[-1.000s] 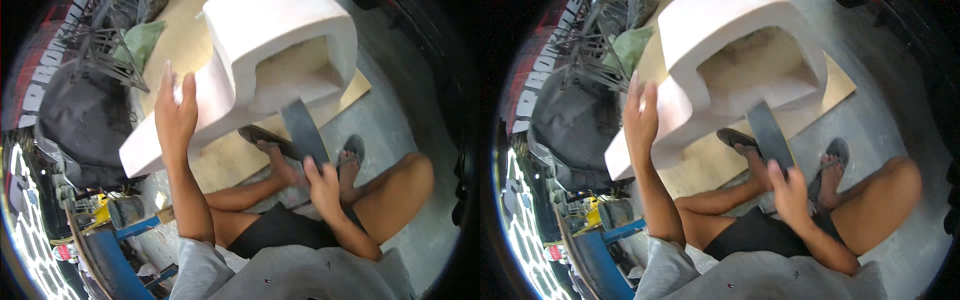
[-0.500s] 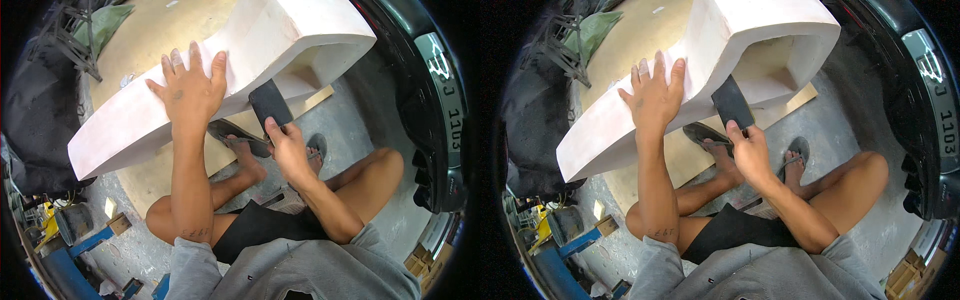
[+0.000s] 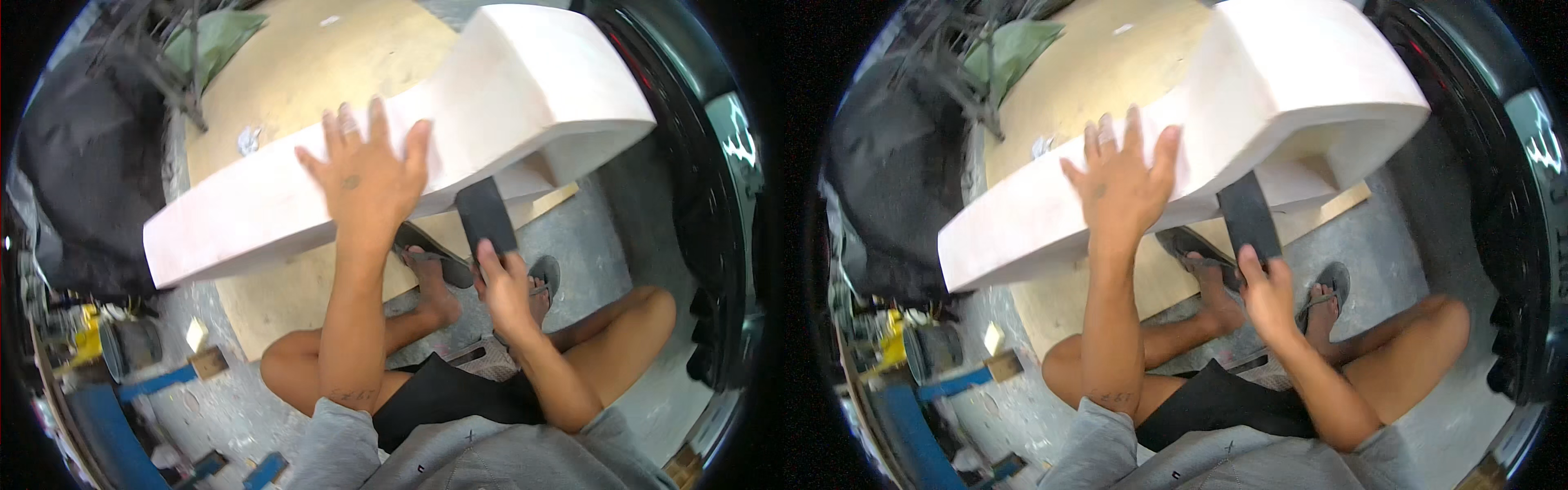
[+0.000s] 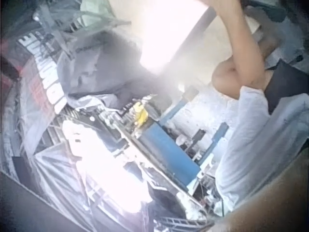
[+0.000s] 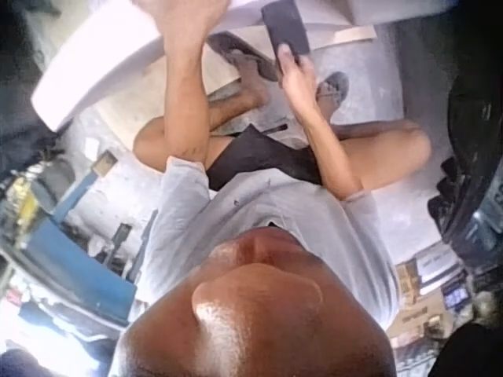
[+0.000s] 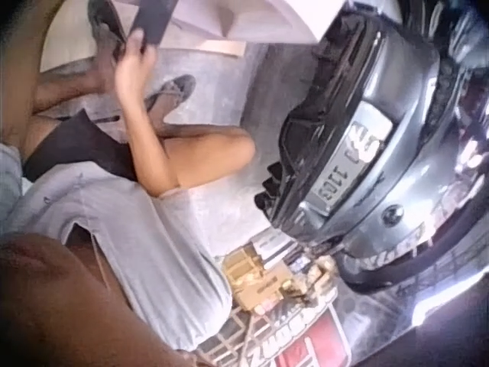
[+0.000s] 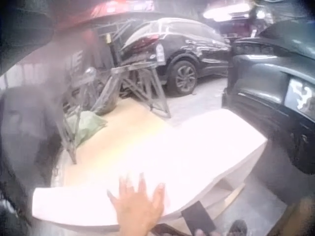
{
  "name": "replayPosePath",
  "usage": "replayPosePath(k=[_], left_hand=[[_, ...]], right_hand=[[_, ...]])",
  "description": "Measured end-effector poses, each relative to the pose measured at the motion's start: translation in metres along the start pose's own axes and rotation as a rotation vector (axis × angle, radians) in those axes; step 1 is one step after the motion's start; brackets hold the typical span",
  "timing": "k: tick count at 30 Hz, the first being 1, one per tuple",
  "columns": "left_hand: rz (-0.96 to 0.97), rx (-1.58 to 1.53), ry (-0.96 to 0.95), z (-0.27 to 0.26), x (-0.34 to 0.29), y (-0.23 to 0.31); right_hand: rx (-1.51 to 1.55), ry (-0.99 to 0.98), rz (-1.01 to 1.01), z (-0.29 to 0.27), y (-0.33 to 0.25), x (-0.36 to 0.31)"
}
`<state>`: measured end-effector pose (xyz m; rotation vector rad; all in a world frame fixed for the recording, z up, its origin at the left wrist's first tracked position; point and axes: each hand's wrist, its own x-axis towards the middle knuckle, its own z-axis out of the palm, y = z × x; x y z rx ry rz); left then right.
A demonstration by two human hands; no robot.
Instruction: Sanding a large white fiberglass or plastic car part with a sanding block.
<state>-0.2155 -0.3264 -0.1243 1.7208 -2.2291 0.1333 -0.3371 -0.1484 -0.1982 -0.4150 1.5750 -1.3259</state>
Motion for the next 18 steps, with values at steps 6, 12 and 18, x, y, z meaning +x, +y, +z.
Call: replayPosePath(k=[6, 12, 18], left_hand=[[0.022, -0.01, 0.121, 0.013, -0.006, -0.01], [0.288, -0.615, 0.602, 0.022, -0.069, 0.025], [0.324, -0.518, 0.147, 0.065, -0.156, 0.043]], right_hand=[[-0.1, -0.013, -0.021, -0.026, 0.013, -0.012], [-0.025, 0.044, 0.144, -0.121, 0.086, -0.068], [0.099, 0.249, 0.181, -0.096, 0.128, -0.066]])
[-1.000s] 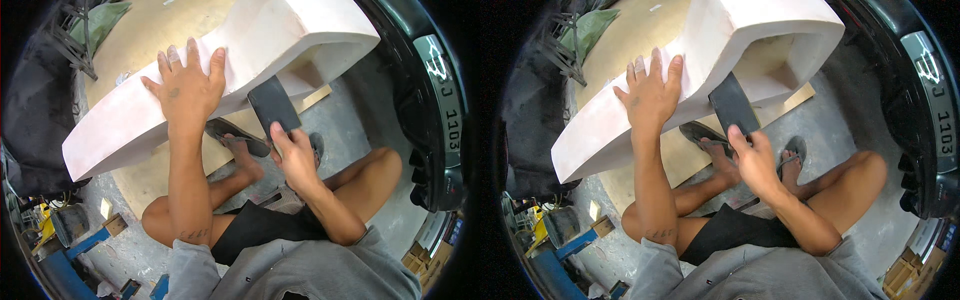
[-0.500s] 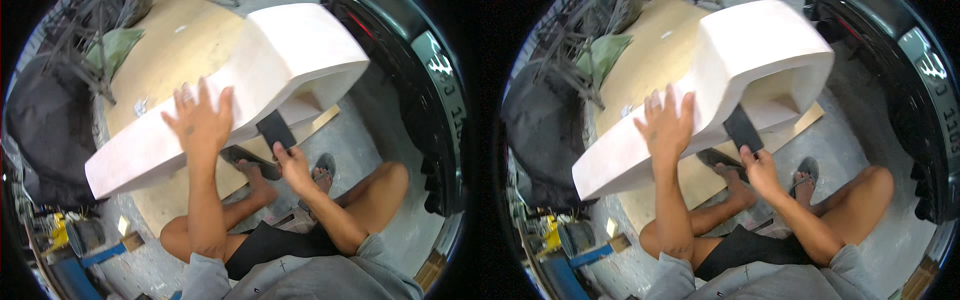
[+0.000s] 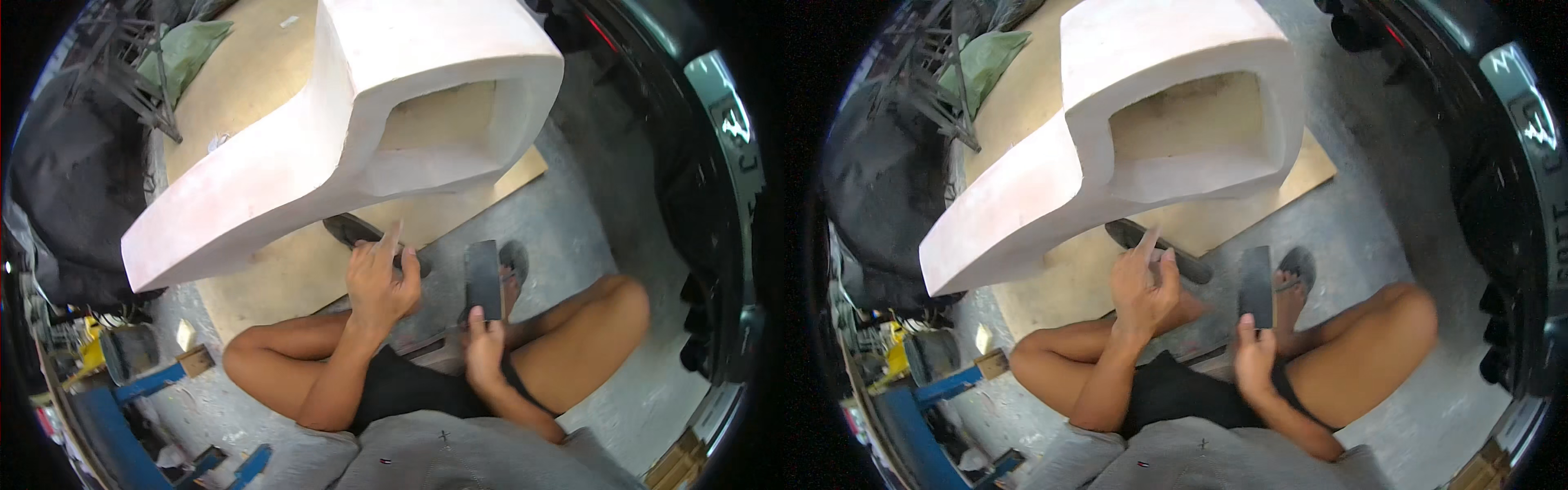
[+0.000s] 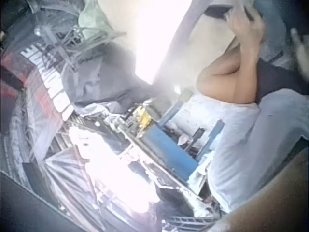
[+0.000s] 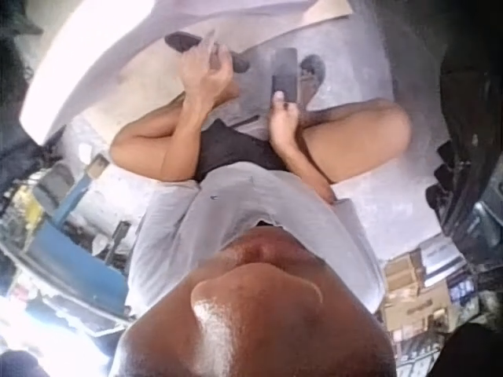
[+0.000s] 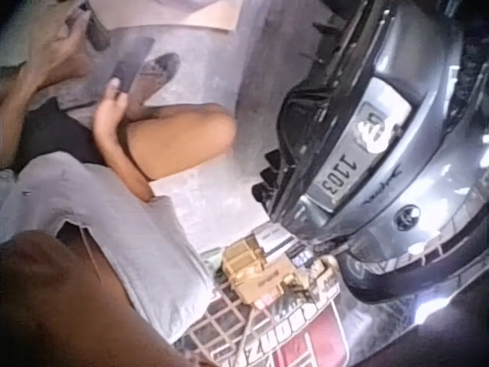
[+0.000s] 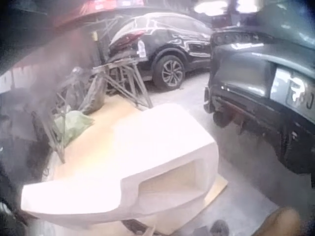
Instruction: Sanding a large white fiberglass or plastic car part with a sanding block.
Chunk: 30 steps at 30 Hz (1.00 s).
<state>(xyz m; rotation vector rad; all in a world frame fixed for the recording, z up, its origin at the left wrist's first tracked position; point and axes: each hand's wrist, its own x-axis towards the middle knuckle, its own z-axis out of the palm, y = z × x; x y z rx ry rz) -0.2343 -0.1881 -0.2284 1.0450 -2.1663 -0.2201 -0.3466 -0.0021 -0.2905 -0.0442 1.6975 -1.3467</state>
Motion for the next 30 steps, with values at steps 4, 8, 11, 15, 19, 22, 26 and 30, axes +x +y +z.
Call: replayPosePath(k=[4, 8, 11, 15, 19, 22, 26, 30], left_hand=[[-0.636, -0.031, -0.481, 0.04, 0.043, 0.021], [-0.627, 0.182, -0.543, 0.063, 0.052, 0.0], [-0.444, 0.058, -0.603, 0.063, 0.052, -0.006], [-0.307, -0.315, -0.165, -0.027, 0.043, 0.014], [-0.173, -0.222, 0.39, -0.112, 0.078, -0.052], [-0.188, 0.116, 0.297, -0.117, 0.112, -0.104], [-0.264, 0.437, 0.061, -0.107, 0.119, -0.123], [-0.34, 0.629, -0.084, -0.092, 0.124, -0.107]], right_hand=[[-0.01, -0.046, -0.059, -0.002, -0.017, -0.007], [-0.046, 0.008, -0.104, -0.009, -0.022, -0.015], [-0.015, -0.009, -0.032, -0.007, -0.022, -0.015], [-0.107, 0.086, -0.41, -0.006, -0.044, -0.008], [-0.569, -0.016, -0.794, 0.036, -0.086, 0.006], [-0.635, -0.045, -0.712, 0.073, -0.096, 0.041], [-0.695, -0.026, -0.759, 0.097, -0.091, 0.046], [-0.814, -0.03, -0.816, 0.097, -0.089, 0.035]])
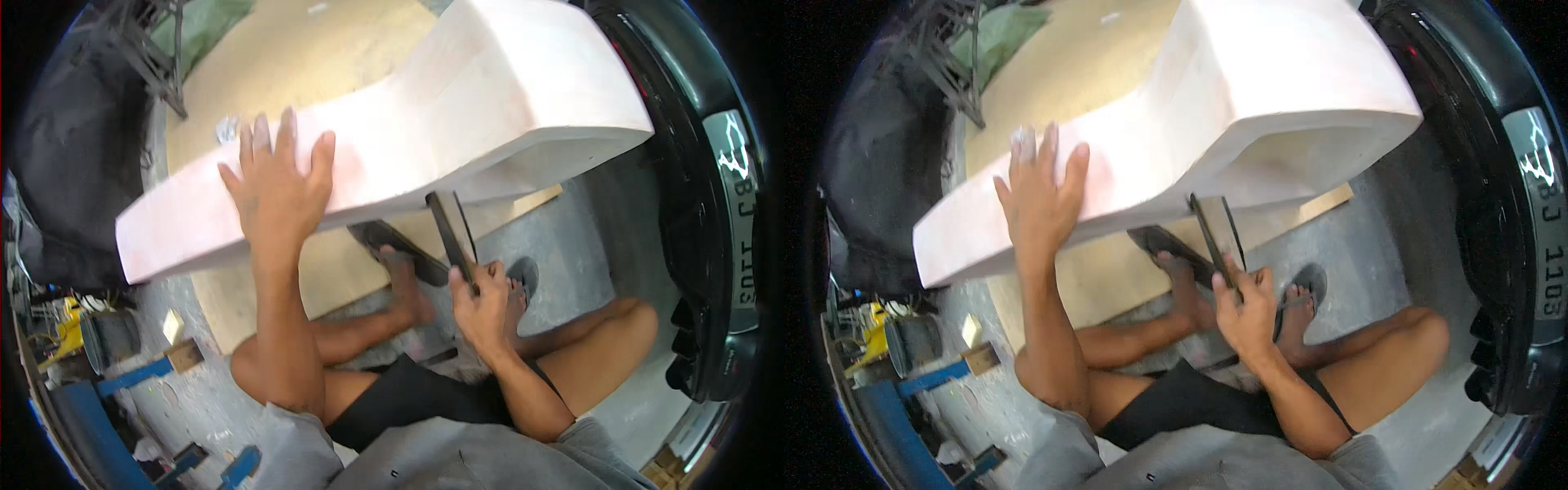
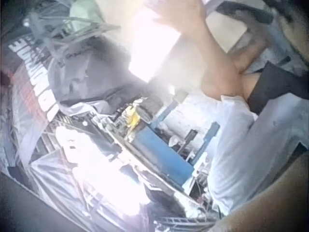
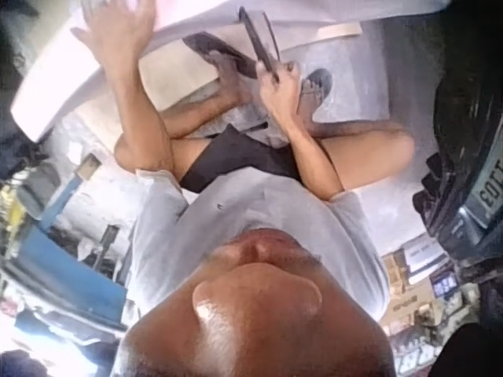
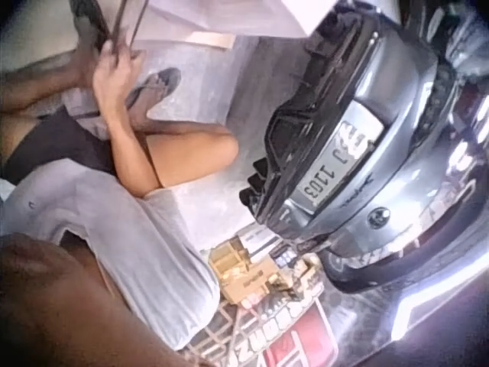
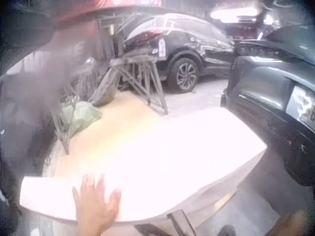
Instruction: Sanding a large white fiberglass or plastic car part with a sanding block.
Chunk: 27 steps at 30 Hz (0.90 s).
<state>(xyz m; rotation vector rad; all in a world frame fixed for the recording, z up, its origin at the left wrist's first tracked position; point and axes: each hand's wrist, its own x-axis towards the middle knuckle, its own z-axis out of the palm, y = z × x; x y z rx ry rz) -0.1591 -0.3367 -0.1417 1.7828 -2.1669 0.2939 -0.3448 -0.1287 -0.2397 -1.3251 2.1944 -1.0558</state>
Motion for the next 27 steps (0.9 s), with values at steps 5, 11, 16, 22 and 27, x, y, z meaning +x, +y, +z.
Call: replayPosePath(k=[5, 11, 16, 22, 27], left_hand=[[-0.031, -0.06, -0.033, 0.0, 0.0, -0.001], [-0.036, -0.04, 0.038, 0.002, -0.004, -0.003], [-0.049, -0.058, 0.04, -0.005, 0.005, -0.008], [-0.05, -0.047, -0.005, -0.015, 0.002, 0.001], [-0.052, -0.119, 0.052, -0.008, -0.003, -0.01]], right_hand=[[0.126, 0.039, 0.095, 0.011, 0.007, 0.04], [-0.019, -0.09, 0.03, 0.002, 0.002, 0.005], [-0.015, -0.01, 0.018, 0.01, -0.011, 0.021], [-0.002, 0.075, -0.145, 0.011, 0.006, 0.027], [0.131, 0.001, 0.15, -0.023, 0.001, 0.016]])
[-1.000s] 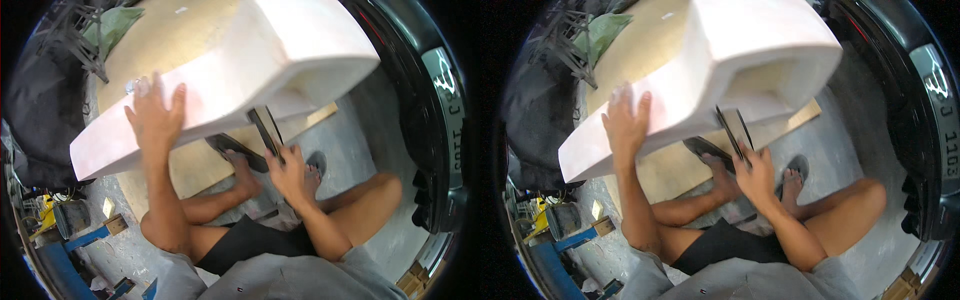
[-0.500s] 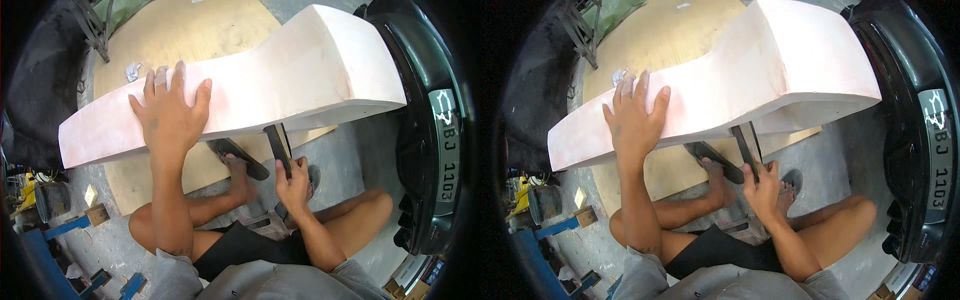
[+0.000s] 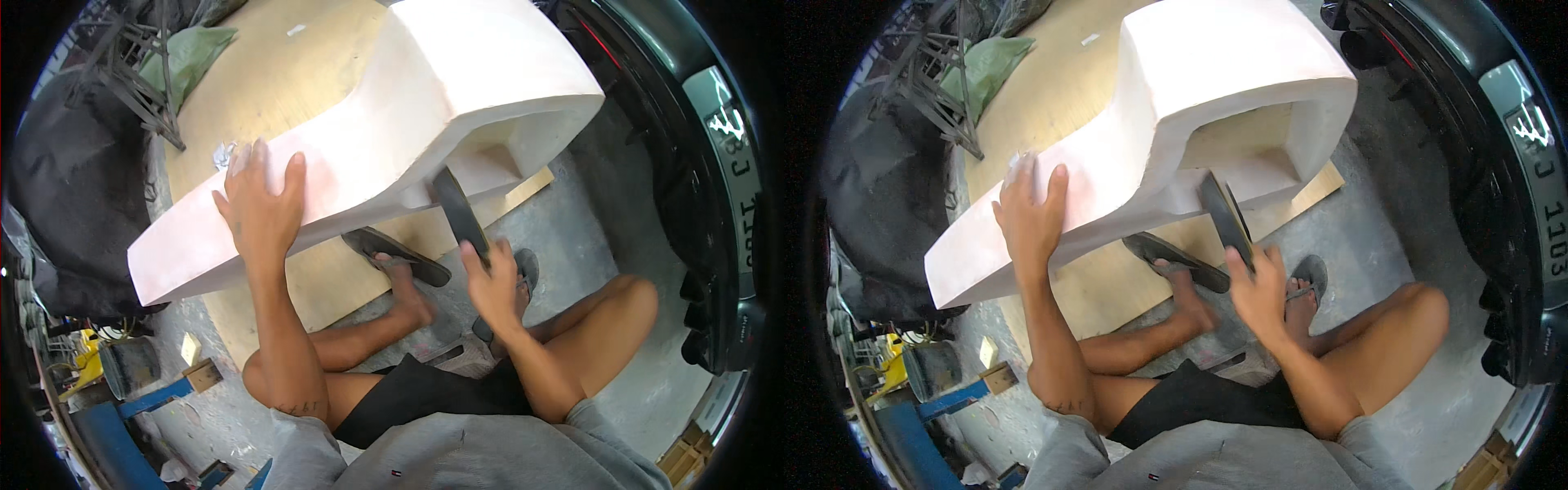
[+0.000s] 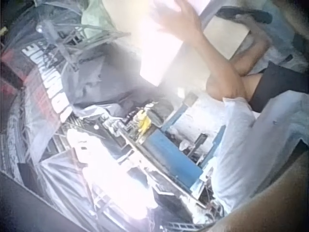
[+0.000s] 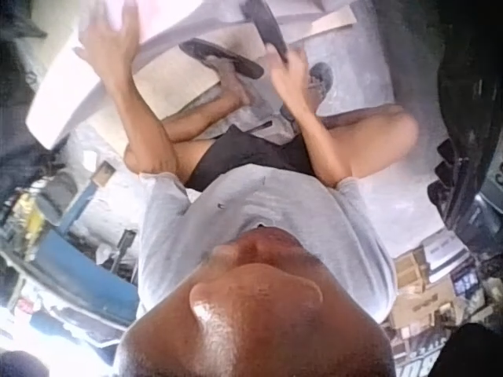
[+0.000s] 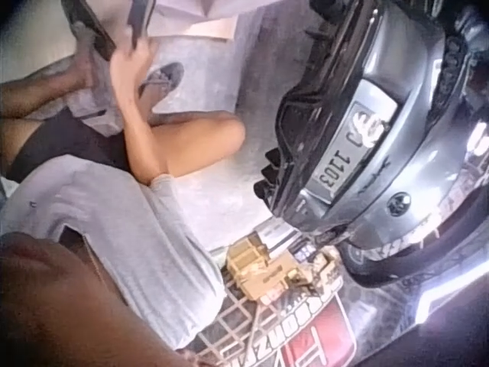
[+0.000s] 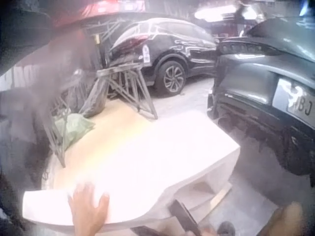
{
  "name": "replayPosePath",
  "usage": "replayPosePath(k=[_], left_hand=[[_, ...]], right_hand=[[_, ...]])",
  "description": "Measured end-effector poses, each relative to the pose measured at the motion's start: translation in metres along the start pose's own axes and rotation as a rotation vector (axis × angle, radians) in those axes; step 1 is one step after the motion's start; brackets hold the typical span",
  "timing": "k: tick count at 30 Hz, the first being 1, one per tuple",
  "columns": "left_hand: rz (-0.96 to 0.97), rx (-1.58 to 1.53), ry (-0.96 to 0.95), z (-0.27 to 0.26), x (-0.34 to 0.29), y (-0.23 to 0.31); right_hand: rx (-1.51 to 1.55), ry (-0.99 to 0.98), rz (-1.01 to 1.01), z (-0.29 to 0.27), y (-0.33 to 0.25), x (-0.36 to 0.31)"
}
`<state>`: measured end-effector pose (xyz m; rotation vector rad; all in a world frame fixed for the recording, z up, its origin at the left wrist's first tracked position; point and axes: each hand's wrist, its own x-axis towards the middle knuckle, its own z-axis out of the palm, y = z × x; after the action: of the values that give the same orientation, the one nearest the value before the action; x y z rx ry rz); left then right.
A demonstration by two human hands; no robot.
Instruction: Sanding a large white fiberglass or plastic car part with a sanding block.
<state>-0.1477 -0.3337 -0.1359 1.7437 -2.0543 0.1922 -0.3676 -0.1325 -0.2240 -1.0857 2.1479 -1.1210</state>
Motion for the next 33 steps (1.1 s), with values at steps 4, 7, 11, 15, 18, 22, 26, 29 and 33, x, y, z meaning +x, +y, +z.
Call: replayPosePath(k=[4, 7, 11, 15, 18, 22, 26, 29, 33], left_hand=[[0.162, -0.396, 0.295, -0.012, -0.058, -0.014], [0.16, -0.682, 0.016, -0.002, -0.152, 0.018], [0.006, -0.674, -0.506, 0.038, -0.183, 0.084], [-0.141, -0.539, -0.689, 0.068, -0.137, 0.137], [-0.178, -0.375, -0.678, 0.095, -0.12, 0.134], [0.037, -0.66, -0.924, 0.091, -0.113, 0.134], [0.121, -1.131, -0.697, -0.014, -0.103, 0.097], [0.069, -1.053, -0.146, -0.064, -0.054, 0.026], [-0.008, -0.615, -0.016, -0.036, 0.007, 0.012]], right_hand=[[0.458, -0.007, 0.267, -0.025, 0.057, -0.092], [0.609, -0.081, 0.679, -0.039, 0.1, -0.136], [0.794, 0.028, 0.967, -0.02, 0.088, -0.122], [0.834, 0.03, 0.892, -0.016, 0.084, -0.114], [0.737, 0.0, 0.851, -0.016, 0.084, -0.121], [0.805, 0.119, 0.584, -0.022, 0.088, -0.113], [0.598, 0.097, 0.309, -0.048, 0.064, -0.093], [0.289, -0.009, 0.055, -0.041, 0.024, -0.038], [0.231, 0.072, -0.002, 0.003, 0.029, 0.017]])
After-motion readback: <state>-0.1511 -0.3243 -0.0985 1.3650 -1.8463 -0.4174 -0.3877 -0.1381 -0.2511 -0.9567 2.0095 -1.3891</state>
